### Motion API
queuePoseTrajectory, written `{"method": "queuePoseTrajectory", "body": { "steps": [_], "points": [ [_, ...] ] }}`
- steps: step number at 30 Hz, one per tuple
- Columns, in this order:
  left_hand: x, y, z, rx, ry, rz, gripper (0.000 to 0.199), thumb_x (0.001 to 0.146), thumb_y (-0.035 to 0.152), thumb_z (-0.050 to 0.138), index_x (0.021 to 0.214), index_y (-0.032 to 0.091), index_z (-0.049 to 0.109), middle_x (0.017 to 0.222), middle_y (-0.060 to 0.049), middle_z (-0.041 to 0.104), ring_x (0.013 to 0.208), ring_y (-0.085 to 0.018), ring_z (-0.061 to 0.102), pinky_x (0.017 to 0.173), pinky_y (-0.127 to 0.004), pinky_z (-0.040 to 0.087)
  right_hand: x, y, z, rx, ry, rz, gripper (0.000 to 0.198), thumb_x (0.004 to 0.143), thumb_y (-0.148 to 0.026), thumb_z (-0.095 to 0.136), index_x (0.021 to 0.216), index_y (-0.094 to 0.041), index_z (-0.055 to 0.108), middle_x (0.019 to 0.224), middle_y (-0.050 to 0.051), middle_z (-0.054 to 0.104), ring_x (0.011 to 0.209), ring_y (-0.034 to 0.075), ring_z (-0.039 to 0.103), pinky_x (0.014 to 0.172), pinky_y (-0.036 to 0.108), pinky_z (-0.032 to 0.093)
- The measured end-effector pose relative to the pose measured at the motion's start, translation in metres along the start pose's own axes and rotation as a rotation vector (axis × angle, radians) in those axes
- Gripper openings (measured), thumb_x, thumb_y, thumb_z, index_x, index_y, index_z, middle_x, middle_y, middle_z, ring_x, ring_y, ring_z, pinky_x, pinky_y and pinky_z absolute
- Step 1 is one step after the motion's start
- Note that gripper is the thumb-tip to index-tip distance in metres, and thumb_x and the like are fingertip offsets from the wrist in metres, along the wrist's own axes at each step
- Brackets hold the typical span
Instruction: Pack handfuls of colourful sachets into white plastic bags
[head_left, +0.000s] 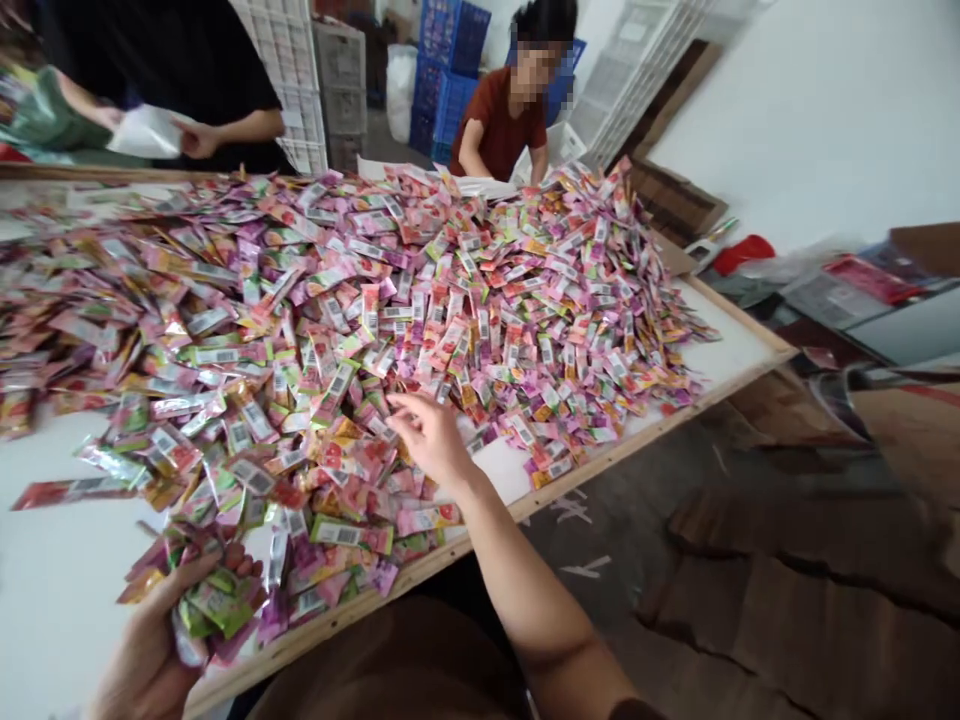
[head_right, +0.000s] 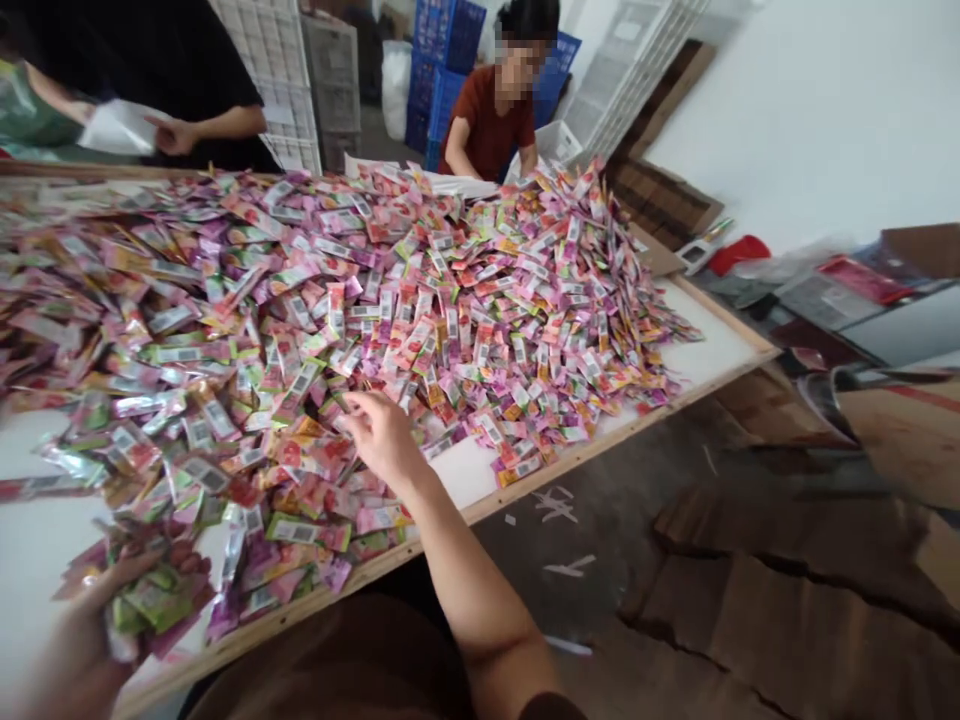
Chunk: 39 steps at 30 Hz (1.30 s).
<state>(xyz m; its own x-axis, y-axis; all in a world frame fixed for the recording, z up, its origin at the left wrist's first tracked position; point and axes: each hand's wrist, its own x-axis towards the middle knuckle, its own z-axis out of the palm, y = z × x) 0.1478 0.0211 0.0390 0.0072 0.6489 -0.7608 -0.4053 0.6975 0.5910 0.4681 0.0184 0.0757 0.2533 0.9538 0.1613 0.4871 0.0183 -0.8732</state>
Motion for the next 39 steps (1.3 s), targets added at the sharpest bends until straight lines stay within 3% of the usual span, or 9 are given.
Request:
{"method": "queuePoseTrajectory", "body": {
  "steps": [5, 11, 14, 17, 22, 25, 30, 35, 39],
  "points": [
    [0.011, -0.005, -0.036, -0.055, 0.094, -0.114, 0.039, 0.055, 0.006, 0.075, 0.091, 0.021, 0.068, 0.078, -0.007, 0.076, 0.065, -0.031, 0.073, 0.053, -0.044, 0.064, -0.021, 0.027, -0.013, -0.14, 0.041, 0.161, 0.013, 0.082, -0.012, 0.061, 0.081, -0.019, 0.072, 0.075, 0.001, 0.07, 0.068, 0.016, 0.065, 0.068, 0.028, 0.052],
    [0.017, -0.01, -0.036, -0.135, -0.024, -0.118, 0.038, 0.053, 0.008, 0.074, 0.088, 0.022, 0.068, 0.069, -0.005, 0.073, 0.067, -0.032, 0.072, 0.05, -0.039, 0.063, -0.023, 0.036, 0.02, -0.353, -0.181, -0.122, 0.043, 0.077, -0.001, 0.064, 0.113, -0.023, 0.071, 0.108, 0.008, 0.065, 0.1, 0.022, 0.061, 0.089, 0.036, 0.052],
    [0.018, -0.012, -0.037, -0.153, -0.029, -0.11, 0.036, 0.053, 0.007, 0.075, 0.086, 0.02, 0.068, 0.071, -0.005, 0.073, 0.07, -0.032, 0.073, 0.055, -0.04, 0.064, -0.012, 0.037, 0.008, -0.3, -0.022, -0.12, 0.013, 0.088, -0.015, 0.061, 0.092, -0.02, 0.071, 0.097, 0.007, 0.066, 0.098, 0.022, 0.061, 0.092, 0.039, 0.051],
    [0.022, -0.013, -0.04, -0.158, -0.044, -0.082, 0.035, 0.055, 0.007, 0.076, 0.087, 0.018, 0.068, 0.073, -0.005, 0.073, 0.067, -0.029, 0.072, 0.057, -0.039, 0.065, -0.02, 0.03, 0.0, -0.122, 0.086, 0.076, 0.026, 0.1, -0.029, 0.041, 0.093, -0.02, 0.064, 0.078, 0.004, 0.064, 0.068, 0.017, 0.062, 0.068, 0.03, 0.054],
    [0.032, -0.013, -0.039, -0.112, -0.12, -0.028, 0.031, 0.051, 0.007, 0.08, 0.078, 0.016, 0.068, 0.07, -0.006, 0.071, 0.061, -0.027, 0.07, 0.057, -0.037, 0.064, -0.058, 0.023, 0.047, -0.254, -0.263, 0.145, 0.025, 0.078, -0.037, 0.075, 0.092, -0.02, 0.062, 0.079, 0.003, 0.068, 0.066, 0.019, 0.063, 0.061, 0.028, 0.051],
    [0.032, -0.016, -0.043, -0.114, -0.138, -0.037, 0.031, 0.053, 0.007, 0.08, 0.081, 0.015, 0.069, 0.071, -0.007, 0.071, 0.064, -0.028, 0.072, 0.058, -0.036, 0.064, -0.055, 0.038, 0.051, -0.283, -0.111, 0.202, 0.013, 0.082, -0.031, 0.068, 0.082, -0.02, 0.06, 0.078, 0.002, 0.067, 0.068, 0.019, 0.064, 0.066, 0.029, 0.051],
    [0.031, -0.018, -0.046, -0.138, -0.112, -0.065, 0.027, 0.056, 0.008, 0.078, 0.081, 0.014, 0.069, 0.069, -0.007, 0.071, 0.063, -0.028, 0.072, 0.057, -0.037, 0.064, -0.027, 0.044, 0.01, -0.327, 0.274, 0.214, 0.014, 0.092, -0.028, 0.049, 0.095, -0.019, 0.059, 0.084, 0.007, 0.068, 0.077, 0.021, 0.068, 0.072, 0.033, 0.053],
    [0.034, -0.012, -0.036, -0.133, -0.095, -0.067, 0.03, 0.052, 0.006, 0.076, 0.081, 0.013, 0.071, 0.067, -0.007, 0.07, 0.055, -0.025, 0.068, 0.051, -0.035, 0.062, -0.022, 0.016, 0.057, -0.303, -0.225, 0.007, 0.034, 0.085, -0.029, 0.069, 0.116, -0.023, 0.058, 0.088, 0.003, 0.072, 0.077, 0.019, 0.07, 0.068, 0.029, 0.054],
    [0.033, -0.013, -0.037, -0.139, -0.123, -0.087, 0.022, 0.053, 0.008, 0.077, 0.074, 0.011, 0.069, 0.067, -0.009, 0.069, 0.06, -0.027, 0.07, 0.056, -0.039, 0.063, -0.001, 0.025, 0.072, -0.562, -0.123, 0.087, 0.011, 0.089, -0.021, 0.062, 0.099, -0.022, 0.064, 0.076, 0.003, 0.072, 0.067, 0.018, 0.069, 0.065, 0.028, 0.051]
  ]
}}
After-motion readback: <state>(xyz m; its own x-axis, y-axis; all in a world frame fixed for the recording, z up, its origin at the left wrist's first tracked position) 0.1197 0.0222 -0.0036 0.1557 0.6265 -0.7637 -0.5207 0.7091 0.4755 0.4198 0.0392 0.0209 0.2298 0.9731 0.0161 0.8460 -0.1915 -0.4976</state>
